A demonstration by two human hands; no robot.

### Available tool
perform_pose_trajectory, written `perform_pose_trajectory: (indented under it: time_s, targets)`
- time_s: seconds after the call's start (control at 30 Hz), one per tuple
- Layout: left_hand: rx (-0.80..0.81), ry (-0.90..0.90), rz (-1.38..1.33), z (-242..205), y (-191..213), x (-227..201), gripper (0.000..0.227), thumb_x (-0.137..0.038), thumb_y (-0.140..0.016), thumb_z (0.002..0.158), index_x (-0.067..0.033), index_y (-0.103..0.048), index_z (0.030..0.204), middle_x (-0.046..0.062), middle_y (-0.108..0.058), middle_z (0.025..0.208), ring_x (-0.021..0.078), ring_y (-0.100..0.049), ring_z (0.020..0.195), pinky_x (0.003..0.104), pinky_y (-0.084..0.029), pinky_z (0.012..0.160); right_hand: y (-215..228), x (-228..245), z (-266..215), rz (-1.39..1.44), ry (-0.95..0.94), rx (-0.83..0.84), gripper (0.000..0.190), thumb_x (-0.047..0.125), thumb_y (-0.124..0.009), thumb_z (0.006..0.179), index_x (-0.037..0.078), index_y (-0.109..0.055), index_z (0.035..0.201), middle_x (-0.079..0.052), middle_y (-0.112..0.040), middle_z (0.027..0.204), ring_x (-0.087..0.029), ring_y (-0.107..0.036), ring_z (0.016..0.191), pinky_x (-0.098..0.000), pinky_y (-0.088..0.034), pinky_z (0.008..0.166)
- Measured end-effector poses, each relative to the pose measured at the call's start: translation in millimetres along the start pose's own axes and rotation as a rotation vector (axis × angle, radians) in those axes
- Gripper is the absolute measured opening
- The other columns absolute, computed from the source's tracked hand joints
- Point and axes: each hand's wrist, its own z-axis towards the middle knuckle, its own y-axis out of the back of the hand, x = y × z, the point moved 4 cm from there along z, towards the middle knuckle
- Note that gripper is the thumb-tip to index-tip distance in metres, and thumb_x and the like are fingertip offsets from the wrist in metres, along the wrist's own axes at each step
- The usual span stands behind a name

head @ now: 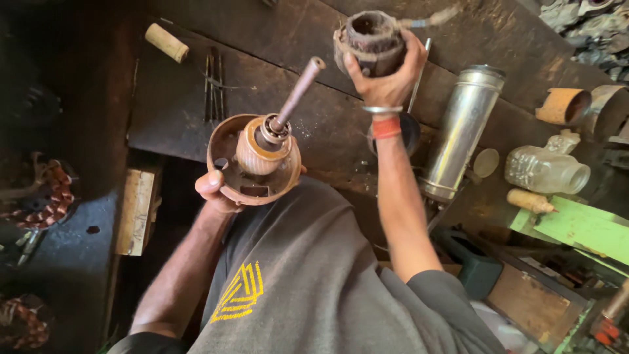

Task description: The person disassembles a cylindrical motor housing using a T-handle wrench, removes a pin, separates the housing halves, and reassembles the rotor and stator components. They rotate the rotor to check alignment and fit.

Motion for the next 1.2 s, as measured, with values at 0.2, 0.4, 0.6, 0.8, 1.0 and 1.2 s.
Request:
perform_pose_trajectory:
  time_s: [0.2,0.4,0.6,0.8,1.0,1.2]
  targets:
    - [0.130,0.080,0.094,9,-8,-3,0.109,-0.053,-0.080,0.076,-0.0001,-0.032,0.158,0.025,-0.052,0.147,0.0465,-0.058,0.128,0.067,-0.050,0.111,12,-4,-33,-0.004,-0.055,-0.053,0.096,0.051,-0.099,0.071,0.003,-0.049,0.137,-0.014,-0.054,0.133,-0.031,-0.057,0.128,-0.0482,-0.049,0.113]
    - [0.114,0.239,-0.054,5,-26,-1,0.111,-0.059,-0.077,0.077,0.0007,-0.031,0.158,0.032,-0.051,0.144,0.0579,-0.058,0.121,0.072,-0.051,0.098,14,-7,-69,-0.008,-0.150,-0.026,0.127,0.053,-0.101,0.074,-0.002,-0.023,0.158,-0.021,-0.036,0.159,-0.038,-0.039,0.151,-0.0493,-0.033,0.129]
    - [0.088,0.291,-0.025,-12,-28,4,0.110,-0.056,-0.079,0.074,0.0003,-0.032,0.156,0.032,-0.049,0.146,0.0533,-0.055,0.133,0.068,-0.052,0.102,12,-5,-99,-0.066,-0.222,0.046,0.145,0.051,-0.104,0.075,-0.001,0.000,0.163,-0.025,-0.012,0.170,-0.042,-0.018,0.161,-0.0491,-0.020,0.137]
    - [0.013,0.151,0.158,-27,-8,2,0.109,-0.051,-0.082,0.074,0.0024,-0.035,0.157,0.028,-0.053,0.144,0.0429,-0.058,0.130,0.058,-0.049,0.114,26,-23,-104,0.024,-0.275,0.206,0.157,0.048,-0.112,0.072,-0.002,0.006,0.163,-0.027,-0.010,0.172,-0.041,-0.021,0.162,-0.0488,-0.023,0.137]
    - [0.013,0.120,0.128,-41,6,-6,0.110,-0.049,-0.082,0.072,0.0037,-0.035,0.157,0.026,-0.052,0.145,0.0415,-0.059,0.130,0.056,-0.050,0.114,83,-40,-123,-0.341,-0.301,0.503,0.154,0.060,-0.107,0.066,0.000,-0.004,0.163,-0.028,-0.017,0.172,-0.043,-0.021,0.161,-0.0548,-0.021,0.132]
    - [0.022,0.107,0.136,-41,9,-8,0.111,-0.048,-0.082,0.071,0.0039,-0.034,0.157,0.023,-0.052,0.145,0.0396,-0.059,0.131,0.054,-0.049,0.115,105,-46,-115,-0.419,-0.359,0.618,0.140,0.051,-0.105,0.067,0.000,-0.018,0.163,-0.031,-0.035,0.151,-0.047,-0.038,0.140,-0.0571,-0.035,0.116]
